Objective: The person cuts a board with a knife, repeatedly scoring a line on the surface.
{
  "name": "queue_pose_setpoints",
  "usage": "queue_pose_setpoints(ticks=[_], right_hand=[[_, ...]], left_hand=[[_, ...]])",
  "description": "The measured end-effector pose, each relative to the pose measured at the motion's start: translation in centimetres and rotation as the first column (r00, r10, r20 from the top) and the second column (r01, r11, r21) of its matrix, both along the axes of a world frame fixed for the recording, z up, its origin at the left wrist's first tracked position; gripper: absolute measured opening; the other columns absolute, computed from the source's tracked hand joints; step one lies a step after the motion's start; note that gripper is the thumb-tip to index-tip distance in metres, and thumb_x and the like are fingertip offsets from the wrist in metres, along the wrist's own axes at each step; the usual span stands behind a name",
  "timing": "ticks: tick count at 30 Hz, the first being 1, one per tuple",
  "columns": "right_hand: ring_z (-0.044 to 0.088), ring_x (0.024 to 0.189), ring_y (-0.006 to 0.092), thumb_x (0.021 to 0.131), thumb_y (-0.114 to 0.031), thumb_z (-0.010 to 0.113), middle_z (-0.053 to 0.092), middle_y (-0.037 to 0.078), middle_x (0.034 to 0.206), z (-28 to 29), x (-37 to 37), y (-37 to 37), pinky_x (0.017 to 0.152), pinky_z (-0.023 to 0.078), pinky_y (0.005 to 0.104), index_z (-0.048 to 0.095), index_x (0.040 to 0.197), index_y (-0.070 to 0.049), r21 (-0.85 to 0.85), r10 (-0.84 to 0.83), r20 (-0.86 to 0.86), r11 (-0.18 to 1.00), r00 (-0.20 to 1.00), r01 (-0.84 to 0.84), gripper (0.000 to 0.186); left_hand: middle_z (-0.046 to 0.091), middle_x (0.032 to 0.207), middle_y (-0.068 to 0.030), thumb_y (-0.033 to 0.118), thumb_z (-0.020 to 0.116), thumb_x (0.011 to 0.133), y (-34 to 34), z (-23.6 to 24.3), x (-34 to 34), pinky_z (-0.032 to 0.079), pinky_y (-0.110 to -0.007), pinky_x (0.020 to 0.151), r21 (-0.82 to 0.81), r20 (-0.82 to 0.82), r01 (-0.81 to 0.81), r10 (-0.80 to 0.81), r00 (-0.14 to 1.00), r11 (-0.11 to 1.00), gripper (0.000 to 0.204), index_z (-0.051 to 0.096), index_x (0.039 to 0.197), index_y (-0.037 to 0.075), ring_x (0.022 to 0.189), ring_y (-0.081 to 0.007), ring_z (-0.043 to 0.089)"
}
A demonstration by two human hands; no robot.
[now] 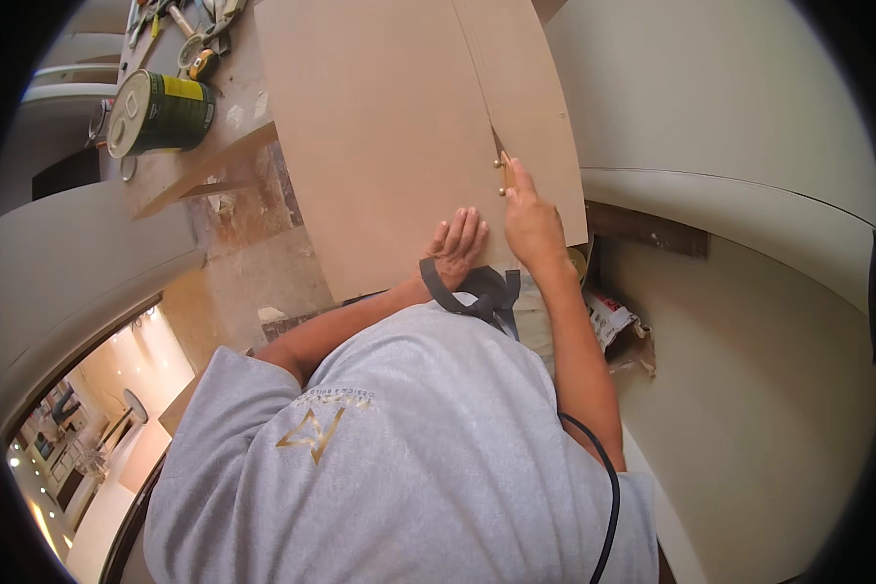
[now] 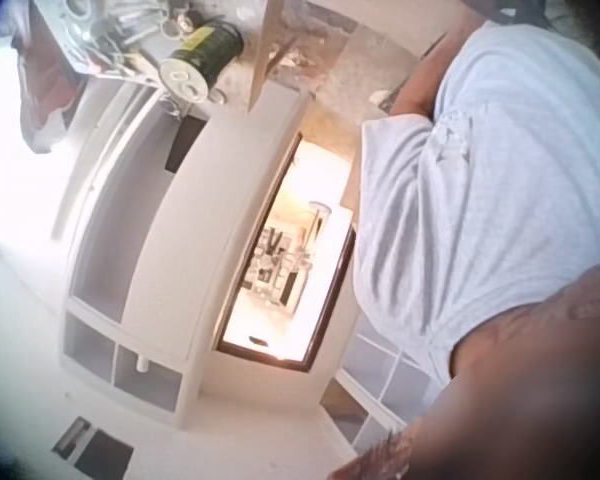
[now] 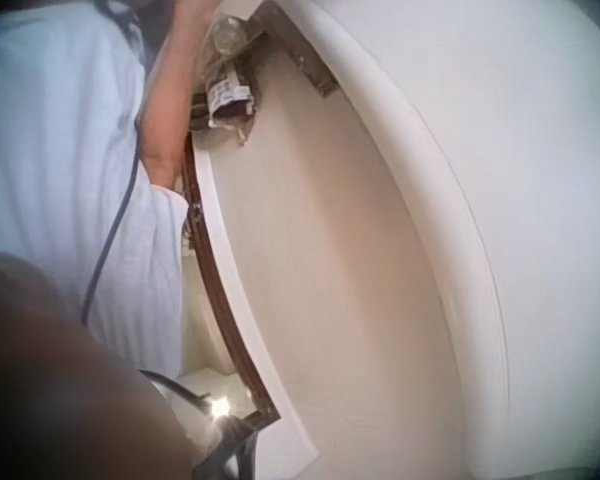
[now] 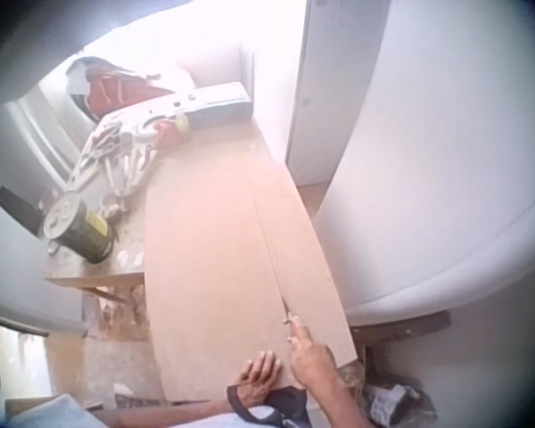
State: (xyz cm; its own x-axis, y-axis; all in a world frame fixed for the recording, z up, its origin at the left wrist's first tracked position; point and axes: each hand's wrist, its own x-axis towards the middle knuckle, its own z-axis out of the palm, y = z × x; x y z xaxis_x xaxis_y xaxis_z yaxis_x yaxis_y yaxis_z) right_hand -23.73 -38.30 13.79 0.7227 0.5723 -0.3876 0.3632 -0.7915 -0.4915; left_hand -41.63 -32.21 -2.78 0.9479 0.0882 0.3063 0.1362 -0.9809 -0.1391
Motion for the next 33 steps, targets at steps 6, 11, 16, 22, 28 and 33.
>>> queue_pose_setpoints(ticks=[6,11,16,22,28,33], right_hand=[[0.071,0.098,0.0524,0.107,-0.011,0.052,0.073,0.031,0.110,6.2,-6.7,-10.3,0.084,0.054,0.0629,0.035,0.165,-0.020,0.036,-0.009,-0.078,0.999,0.997,0.012,0.061],[0.070,0.100,0.0539,0.109,-0.016,0.048,0.074,0.031,0.108,-0.9,-1.6,-3.9,0.086,0.054,0.0630,0.038,0.162,-0.018,0.078,0.015,-0.039,0.997,0.999,-0.012,0.054],[0.069,0.103,0.0538,0.109,-0.021,0.047,0.073,0.033,0.110,0.2,1.1,0.2,0.089,0.052,0.0640,0.038,0.161,-0.018,-0.010,0.004,-0.032,1.000,0.999,-0.005,0.053],[0.070,0.102,0.0541,0.108,-0.014,0.050,0.071,0.033,0.115,7.6,-6.2,-9.6,0.086,0.055,0.0609,0.039,0.162,-0.016,0.031,0.001,-0.105,1.000,0.994,0.002,0.054],[0.068,0.100,0.0560,0.108,-0.015,0.050,0.071,0.035,0.113,0.8,0.8,-1.2,0.085,0.054,0.0641,0.038,0.161,-0.017,0.022,0.022,-0.033,1.000,0.999,-0.021,0.054],[0.068,0.101,0.0560,0.108,-0.017,0.050,0.071,0.035,0.110,3.9,-1.1,-1.5,0.085,0.052,0.0658,0.039,0.161,-0.018,0.000,0.055,-0.075,0.998,0.996,-0.055,0.054]], left_hand=[[0.046,0.165,-0.0146,0.025,0.047,0.101,0.6,1.0,-0.8,0.016,-0.052,0.133,-0.015,-0.028,-0.017,0.017,0.999,1.000,0.060,0.048,0.159,0.008,0.157,-0.0304,0.039],[0.045,0.166,-0.0127,0.022,0.047,0.103,-0.3,1.3,-0.5,0.016,-0.051,0.134,-0.019,-0.047,0.006,-0.007,0.999,1.000,0.058,0.045,0.160,0.010,0.158,-0.0292,0.038],[0.045,0.167,-0.0113,0.025,0.049,0.102,-0.4,1.4,0.1,0.017,-0.051,0.134,-0.005,-0.057,-0.008,0.007,0.998,1.000,0.060,0.045,0.160,0.011,0.158,-0.0283,0.037],[0.044,0.167,-0.0134,0.023,0.044,0.101,0.8,1.4,-0.8,0.014,-0.051,0.134,-0.017,-0.054,-0.066,0.065,0.996,0.998,0.059,0.048,0.159,0.009,0.159,-0.0287,0.037],[0.046,0.165,-0.0171,0.023,0.045,0.100,-0.7,0.4,0.7,0.019,-0.053,0.132,-0.065,0.030,0.002,0.000,1.000,0.998,0.060,0.047,0.158,0.004,0.156,-0.0314,0.041],[0.047,0.164,-0.0191,0.027,0.042,0.099,0.2,-0.9,-0.6,0.017,-0.052,0.132,0.001,0.040,0.016,-0.016,0.999,1.000,0.064,0.048,0.158,0.003,0.157,-0.0327,0.039]])
